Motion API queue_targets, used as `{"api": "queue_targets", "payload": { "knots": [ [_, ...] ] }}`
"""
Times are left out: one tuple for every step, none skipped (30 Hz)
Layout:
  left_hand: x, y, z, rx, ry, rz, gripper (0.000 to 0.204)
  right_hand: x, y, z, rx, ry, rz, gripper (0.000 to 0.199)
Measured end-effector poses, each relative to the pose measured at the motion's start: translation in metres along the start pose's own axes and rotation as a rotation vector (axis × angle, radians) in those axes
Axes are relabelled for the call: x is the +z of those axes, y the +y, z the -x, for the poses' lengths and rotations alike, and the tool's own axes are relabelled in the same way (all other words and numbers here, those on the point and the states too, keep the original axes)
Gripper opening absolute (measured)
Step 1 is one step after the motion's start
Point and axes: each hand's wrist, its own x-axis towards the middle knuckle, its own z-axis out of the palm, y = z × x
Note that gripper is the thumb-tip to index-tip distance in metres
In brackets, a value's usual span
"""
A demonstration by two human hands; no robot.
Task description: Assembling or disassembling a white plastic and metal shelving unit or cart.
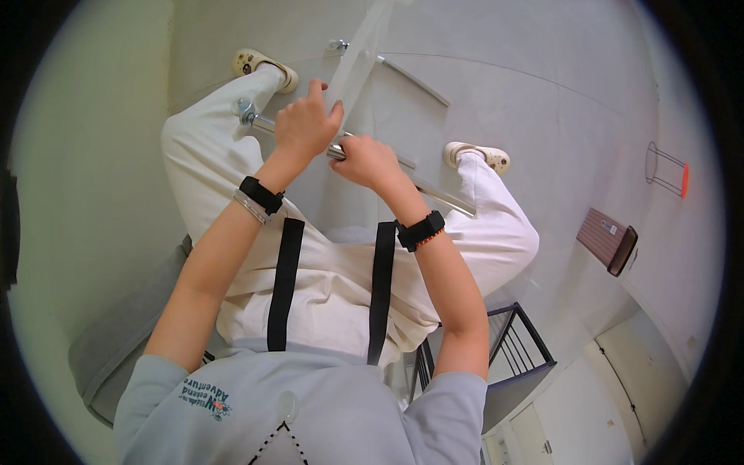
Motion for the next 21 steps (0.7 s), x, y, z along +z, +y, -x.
{"api": "queue_targets", "payload": {
  "knots": [
    [-0.001, 0.000, 0.000, -0.008, -0.010, 0.017, 0.037, -0.001, -0.001, -0.001, -0.001, 0.001, 0.018, 0.031],
    [-0.003, -0.001, 0.000, -0.018, -0.016, 0.031, 0.036, -0.003, -0.002, -0.004, -0.004, -0.001, 0.020, 0.031],
    [-0.003, -0.002, -0.001, -0.022, -0.013, 0.031, 0.036, -0.006, -0.003, -0.008, 0.081, -0.150, -0.117, 0.032],
    [-0.003, -0.005, -0.002, 0.002, -0.015, 0.054, 0.033, -0.009, -0.005, -0.011, 0.167, -0.300, -0.254, 0.033],
    [-0.004, -0.006, -0.004, 0.027, -0.019, 0.077, 0.030, -0.013, -0.007, -0.013, 0.167, -0.301, -0.254, 0.033],
    [-0.004, -0.007, -0.005, 0.026, -0.020, 0.077, 0.030, -0.019, -0.010, -0.015, 0.200, -0.374, -0.257, 0.034],
    [-0.003, -0.007, -0.007, 0.026, -0.041, 0.084, 0.030, -0.020, -0.013, -0.015, 0.234, -0.447, -0.261, 0.036],
    [-0.004, -0.007, -0.008, 0.026, -0.060, 0.090, 0.030, -0.018, -0.016, -0.014, 0.232, -0.447, -0.261, 0.036],
    [-0.004, -0.008, -0.009, 0.025, -0.058, 0.089, 0.030, -0.015, -0.018, -0.014, 0.246, -0.362, -0.213, 0.033],
    [-0.005, -0.010, -0.010, 0.028, -0.070, 0.114, 0.033, -0.011, -0.019, -0.013, 0.262, -0.276, -0.165, 0.031],
    [-0.004, -0.010, -0.010, 0.031, -0.082, 0.143, 0.036, -0.004, -0.013, -0.014, 0.262, -0.275, -0.163, 0.031],
    [-0.004, -0.009, -0.011, 0.033, -0.081, 0.147, 0.036, 0.002, -0.007, -0.015, 0.228, -0.193, -0.068, 0.026],
    [-0.004, -0.007, -0.010, 0.030, -0.082, 0.142, 0.036, 0.008, 0.000, -0.015, 0.193, -0.112, 0.028, 0.024],
    [-0.005, -0.008, -0.010, 0.020, -0.080, 0.134, 0.036, 0.006, -0.006, -0.013, 0.190, -0.114, 0.033, 0.024],
    [-0.005, -0.008, -0.009, 0.015, -0.075, 0.137, 0.036, 0.003, -0.013, -0.009, 0.223, -0.079, 0.038, 0.023],
    [-0.005, -0.009, -0.009, 0.006, -0.077, 0.125, 0.036, 0.002, -0.020, -0.005, 0.257, -0.045, 0.044, 0.022],
    [-0.004, -0.009, -0.008, 0.000, -0.078, 0.117, 0.036, 0.004, -0.022, -0.002, 0.257, -0.044, 0.053, 0.022],
    [-0.003, -0.011, -0.008, -0.003, -0.073, 0.125, 0.036, 0.005, -0.025, 0.001, 0.245, 0.017, 0.071, 0.023],
    [-0.002, -0.012, -0.008, 0.001, -0.075, 0.120, 0.036, 0.006, -0.027, 0.003, 0.231, 0.077, 0.089, 0.024],
    [-0.002, -0.012, -0.008, 0.005, -0.080, 0.114, 0.035, 0.007, -0.028, 0.004, 0.232, 0.076, 0.097, 0.024],
    [-0.002, -0.012, -0.007, 0.003, -0.077, 0.121, 0.035, 0.009, -0.029, 0.004, 0.242, 0.100, 0.126, 0.024]
  ]
}}
